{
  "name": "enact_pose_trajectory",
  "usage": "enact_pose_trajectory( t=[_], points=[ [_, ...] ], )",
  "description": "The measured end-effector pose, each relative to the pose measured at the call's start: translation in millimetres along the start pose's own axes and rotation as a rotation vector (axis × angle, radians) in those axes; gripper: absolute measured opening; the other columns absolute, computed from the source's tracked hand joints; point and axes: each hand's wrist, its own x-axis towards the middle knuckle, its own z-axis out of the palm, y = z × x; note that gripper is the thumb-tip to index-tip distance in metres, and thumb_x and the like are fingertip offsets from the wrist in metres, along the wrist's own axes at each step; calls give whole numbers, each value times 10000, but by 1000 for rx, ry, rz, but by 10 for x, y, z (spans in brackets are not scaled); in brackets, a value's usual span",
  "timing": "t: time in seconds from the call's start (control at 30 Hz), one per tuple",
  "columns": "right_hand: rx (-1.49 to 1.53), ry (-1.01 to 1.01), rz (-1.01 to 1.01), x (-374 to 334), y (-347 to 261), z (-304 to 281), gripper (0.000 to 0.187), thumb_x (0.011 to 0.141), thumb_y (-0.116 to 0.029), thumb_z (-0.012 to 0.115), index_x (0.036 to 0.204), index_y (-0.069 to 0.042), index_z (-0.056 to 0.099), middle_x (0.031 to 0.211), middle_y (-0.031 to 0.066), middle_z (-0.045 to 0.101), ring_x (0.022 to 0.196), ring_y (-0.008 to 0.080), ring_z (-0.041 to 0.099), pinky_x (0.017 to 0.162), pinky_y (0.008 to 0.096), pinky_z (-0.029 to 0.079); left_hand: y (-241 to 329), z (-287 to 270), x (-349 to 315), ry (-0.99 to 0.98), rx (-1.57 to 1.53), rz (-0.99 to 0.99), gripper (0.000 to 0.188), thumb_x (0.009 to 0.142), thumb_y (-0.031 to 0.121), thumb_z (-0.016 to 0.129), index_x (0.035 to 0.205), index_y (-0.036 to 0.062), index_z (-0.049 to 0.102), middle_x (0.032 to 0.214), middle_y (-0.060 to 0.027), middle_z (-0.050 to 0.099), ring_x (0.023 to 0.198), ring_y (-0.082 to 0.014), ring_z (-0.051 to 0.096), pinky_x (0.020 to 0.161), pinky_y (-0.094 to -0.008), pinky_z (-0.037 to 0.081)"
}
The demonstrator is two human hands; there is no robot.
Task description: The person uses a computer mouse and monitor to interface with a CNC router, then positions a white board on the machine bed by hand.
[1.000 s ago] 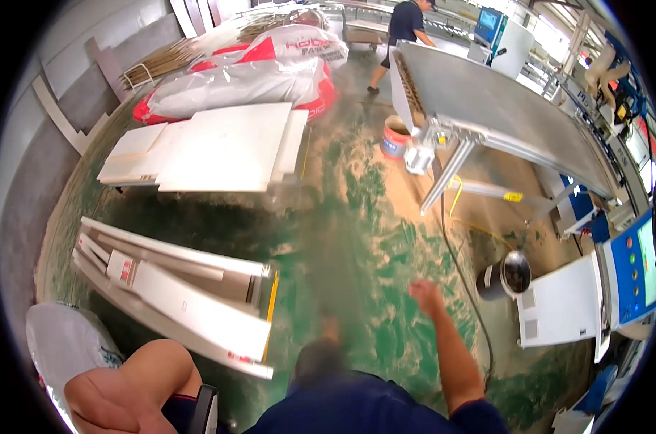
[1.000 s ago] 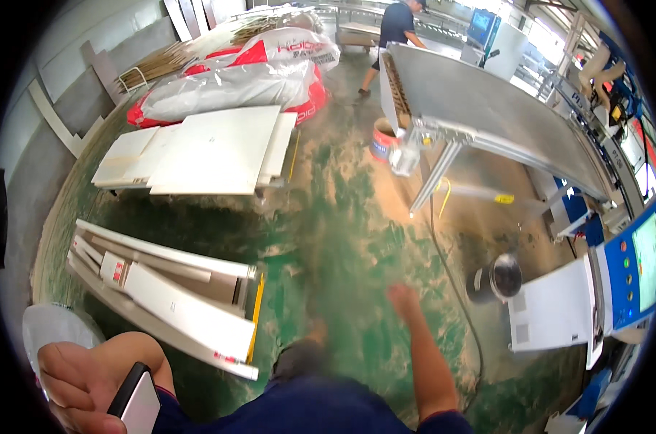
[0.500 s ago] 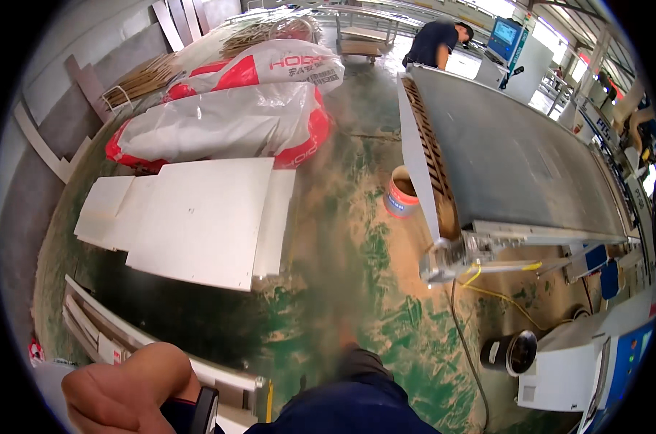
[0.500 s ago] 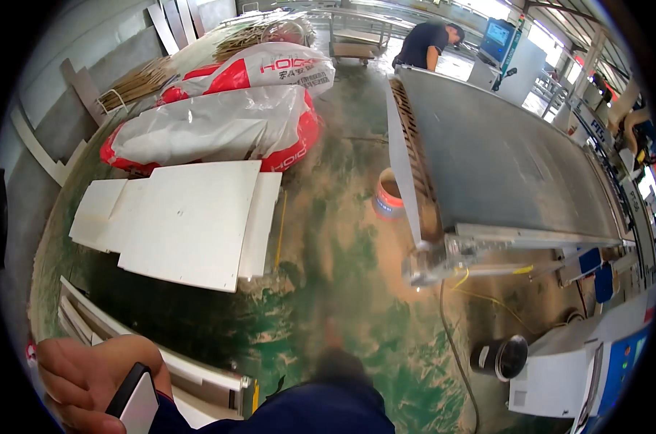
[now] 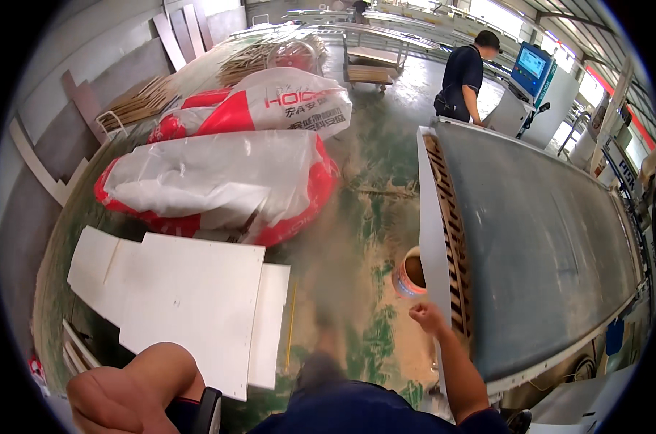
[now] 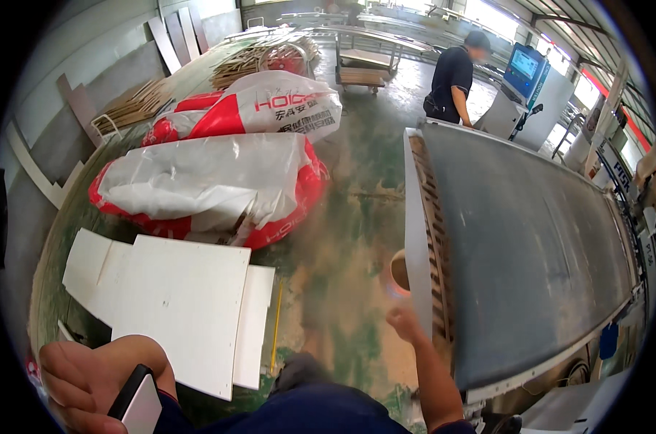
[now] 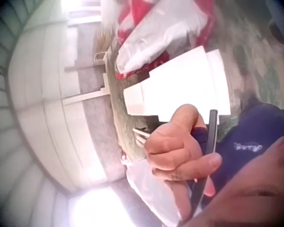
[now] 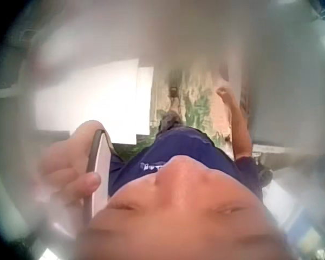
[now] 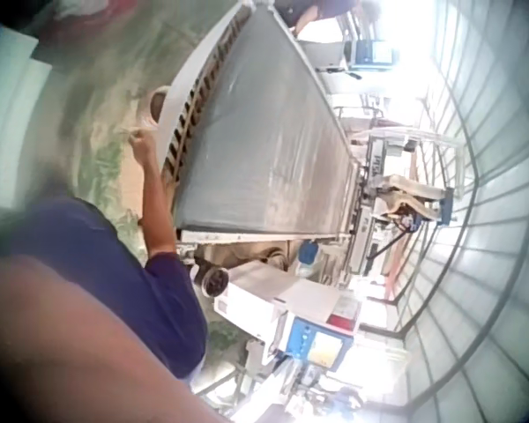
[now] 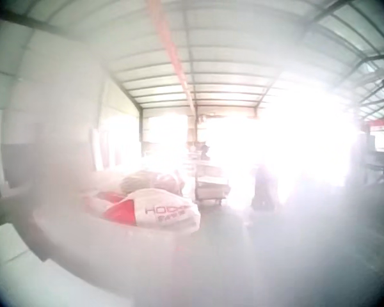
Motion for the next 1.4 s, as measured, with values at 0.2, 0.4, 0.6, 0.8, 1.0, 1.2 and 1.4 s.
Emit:
enact_pose_trajectory(
  t=[0.2,0.4,0.6,0.8,1.0,1.2,1.4],
  points=[
    [-324,97,-20,887,830,73,156,743,-131,699,866,-46,655,741,93,669,686,196,628,642,347,510,-177,-831,1532,-61,54,143,469,807,105,700,1236,-34,571,972,-72,630,860,-154,577,755,-259,452],
    [-64,265,463,752,637,432,266,771,-241,758,754,-1,645,726,127,672,682,238,651,641,382,508,-262,-1375,2946,161,347,531,320,790,14,718,1095,-9,623,978,-86,648,828,-187,613,765,-257,492],
    [-148,349,422,1427,1322,442,297,844,-328,703,794,-35,718,697,139,682,653,228,672,642,369,519,-341,-1743,4432,119,440,1027,277,748,-56,739,995,37,656,1084,-121,652,894,-163,652,846,-209,517],
    [28,331,501,3325,528,-477,222,811,-255,720,877,-43,708,809,128,712,743,244,687,698,345,531,212,-2179,5805,16,123,359,269,744,5,725,1002,12,650,1087,-85,640,970,-110,606,875,-226,497],
    [1,163,521,4207,35,-1263,291,803,-316,737,883,-37,725,826,144,711,772,246,685,721,350,532,-92,-2542,6603,113,203,421,310,746,42,721,1039,87,631,1041,-49,582,936,-165,567,832,-291,500],
    [38,235,691,4213,203,-824,269,765,-265,721,936,-58,730,876,155,711,808,294,688,732,366,536,-447,-2809,8091,285,307,1157,321,757,34,745,998,190,600,980,-7,513,849,-201,555,711,-282,486],
    [117,-80,948,3249,49,753,323,839,-310,655,977,-24,711,913,161,724,867,298,691,768,412,531,-137,-3539,9088,-236,492,944,278,795,18,730,995,157,595,882,-32,532,749,-228,554,664,-316,494]
  ],
)
